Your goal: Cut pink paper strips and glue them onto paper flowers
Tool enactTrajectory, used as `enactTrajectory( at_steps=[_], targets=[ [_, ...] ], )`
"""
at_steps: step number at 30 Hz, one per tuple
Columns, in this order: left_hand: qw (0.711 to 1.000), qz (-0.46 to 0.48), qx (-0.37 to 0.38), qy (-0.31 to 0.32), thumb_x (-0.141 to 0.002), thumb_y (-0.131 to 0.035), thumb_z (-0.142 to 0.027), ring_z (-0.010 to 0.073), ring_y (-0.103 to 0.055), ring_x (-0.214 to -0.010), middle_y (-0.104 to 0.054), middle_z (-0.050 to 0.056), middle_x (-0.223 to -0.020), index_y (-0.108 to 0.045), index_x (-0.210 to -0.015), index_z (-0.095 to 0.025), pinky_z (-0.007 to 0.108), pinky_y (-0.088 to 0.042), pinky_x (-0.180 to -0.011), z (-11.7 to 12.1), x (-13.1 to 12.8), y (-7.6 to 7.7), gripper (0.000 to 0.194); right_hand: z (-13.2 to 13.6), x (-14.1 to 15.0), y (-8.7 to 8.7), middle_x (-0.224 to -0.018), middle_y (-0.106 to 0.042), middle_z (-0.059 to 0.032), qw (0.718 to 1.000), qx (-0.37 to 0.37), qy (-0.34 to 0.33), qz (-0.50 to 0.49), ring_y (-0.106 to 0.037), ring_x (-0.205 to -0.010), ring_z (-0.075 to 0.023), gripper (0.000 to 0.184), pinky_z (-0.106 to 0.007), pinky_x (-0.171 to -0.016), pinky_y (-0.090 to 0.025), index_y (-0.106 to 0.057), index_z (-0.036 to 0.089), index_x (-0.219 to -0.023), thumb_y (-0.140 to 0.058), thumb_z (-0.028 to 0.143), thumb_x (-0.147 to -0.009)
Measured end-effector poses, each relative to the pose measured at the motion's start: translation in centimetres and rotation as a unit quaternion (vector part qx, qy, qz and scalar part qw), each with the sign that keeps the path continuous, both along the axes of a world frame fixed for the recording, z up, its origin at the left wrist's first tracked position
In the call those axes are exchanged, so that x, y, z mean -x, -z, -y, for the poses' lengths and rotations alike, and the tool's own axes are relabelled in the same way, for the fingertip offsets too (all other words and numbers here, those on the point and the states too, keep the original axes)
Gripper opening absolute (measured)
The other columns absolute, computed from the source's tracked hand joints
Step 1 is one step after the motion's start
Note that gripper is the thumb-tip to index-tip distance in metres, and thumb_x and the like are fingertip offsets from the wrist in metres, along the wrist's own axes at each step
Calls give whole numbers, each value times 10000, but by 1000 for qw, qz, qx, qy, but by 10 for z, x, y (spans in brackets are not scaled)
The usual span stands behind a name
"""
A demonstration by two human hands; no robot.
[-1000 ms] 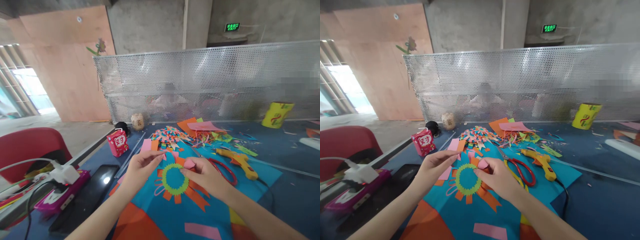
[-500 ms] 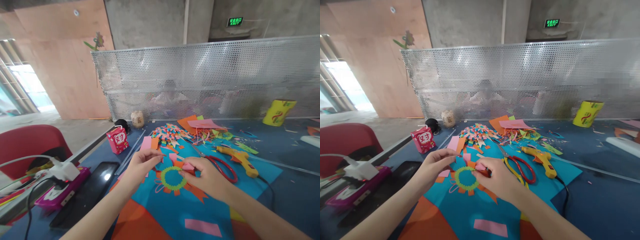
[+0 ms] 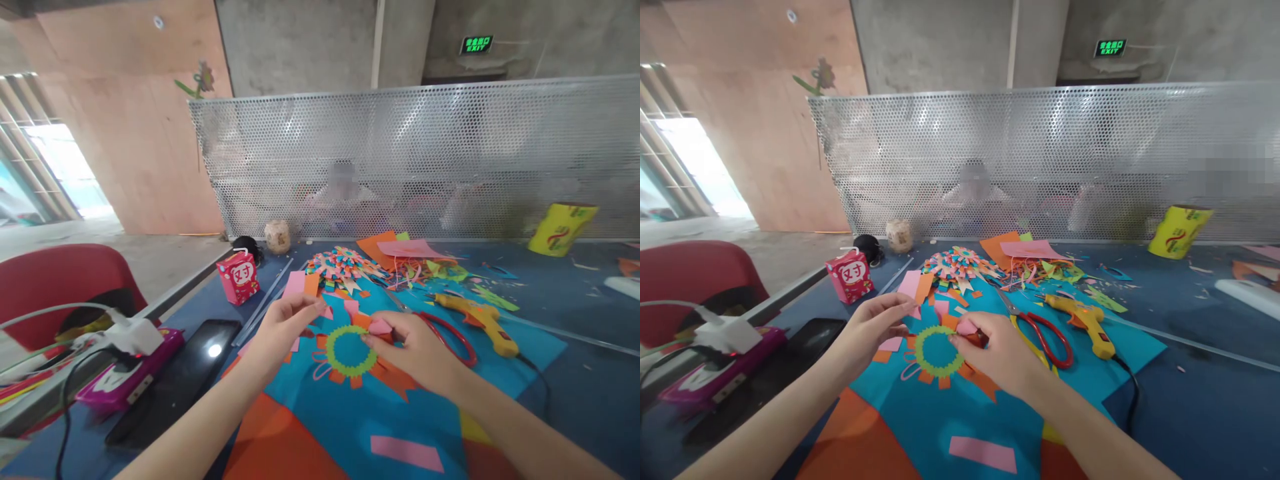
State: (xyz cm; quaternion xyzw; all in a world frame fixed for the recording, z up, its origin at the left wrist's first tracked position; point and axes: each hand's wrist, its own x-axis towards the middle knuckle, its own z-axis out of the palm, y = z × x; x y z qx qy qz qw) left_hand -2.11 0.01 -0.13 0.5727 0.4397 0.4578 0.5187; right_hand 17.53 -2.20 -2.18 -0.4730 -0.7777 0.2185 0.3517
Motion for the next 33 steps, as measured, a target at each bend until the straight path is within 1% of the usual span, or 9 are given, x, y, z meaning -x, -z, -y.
enactTrajectory(
  at_steps=[5, 9, 14, 17, 20, 23, 26, 30, 33],
  targets=[
    [1000, -15, -7, 9, -659, -628, -330, 82, -496, -587, -558, -9, -636, -592, -632, -150, 188, -406, -546, 2, -2, -2, 185, 0, 1, 1, -575, -286, 56, 1000, 18, -10, -14, -296, -542, -82, 292, -201, -475, -241, -285, 190, -577, -468, 297, -778],
    [1000, -20, -13, -1, -642, -638, -325, 82, -484, -564, -569, -8, -620, -594, -619, -149, 190, -395, -528, 2, -3, -2, 183, 0, 1, 0, -569, -261, 58, 1000, 22, -9, -19, -272, -534, -80, 305, -206, -467, -216, -263, 191, -571, -471, 287, -772],
    [996, -51, -61, -31, -643, -634, -333, 99, -498, -576, -585, 2, -612, -609, -628, -149, 205, -398, -543, 2, -4, -2, 186, -1, 2, -1, -577, -235, 55, 998, 37, -13, -43, -246, -537, -79, 287, -209, -463, -205, -275, 189, -571, -466, 272, -768],
    [993, -64, -95, -36, -644, -629, -334, 115, -517, -591, -596, 8, -620, -615, -624, -151, 219, -409, -556, 3, -4, -2, 185, -1, 1, 0, -580, -245, 52, 997, 53, -19, -58, -254, -539, -80, 276, -209, -464, -215, -295, 189, -575, -463, 283, -772],
    [991, -73, -107, -36, -646, -625, -336, 120, -525, -595, -602, 8, -617, -624, -625, -156, 223, -414, -560, 3, -4, -3, 181, -2, 1, 1, -581, -240, 51, 996, 59, -21, -67, -246, -535, -80, 289, -211, -457, -203, -297, 189, -573, -465, 308, -777],
    [993, -69, -88, -36, -638, -629, -330, 122, -523, -599, -603, 12, -619, -625, -630, -151, 228, -416, -566, 2, -4, -2, 179, -3, 0, 1, -588, -260, 50, 994, 68, -19, -88, -261, -545, -80, 287, -208, -468, -222, -311, 185, -571, -471, 312, -774],
    [996, -63, -61, -31, -646, -621, -346, 130, -524, -617, -599, 20, -623, -625, -651, -142, 242, -421, -589, -1, -4, -1, 204, -5, 0, 1, -598, -325, 46, 989, 93, -17, -113, -313, -565, -85, 261, -206, -497, -271, -385, 175, -588, -496, 336, -760],
    [998, -53, -27, -29, -649, -619, -380, 129, -531, -630, -590, 17, -616, -635, -658, -142, 237, -429, -593, -4, -4, 2, 239, -8, 0, 4, -618, -412, 35, 977, 147, -26, -155, -391, -586, -98, 262, -219, -543, -333, -478, 158, -631, -529, 391, -741],
    [999, -31, 20, -40, -646, -619, -398, 118, -540, -590, -581, 16, -589, -637, -649, -131, 228, -428, -566, -6, -4, 2, 268, -9, -1, 6, -618, -453, 36, 960, 195, -41, -196, -435, -597, -106, 274, -228, -577, -358, -499, 162, -645, -535, 418, -735]
  ],
)
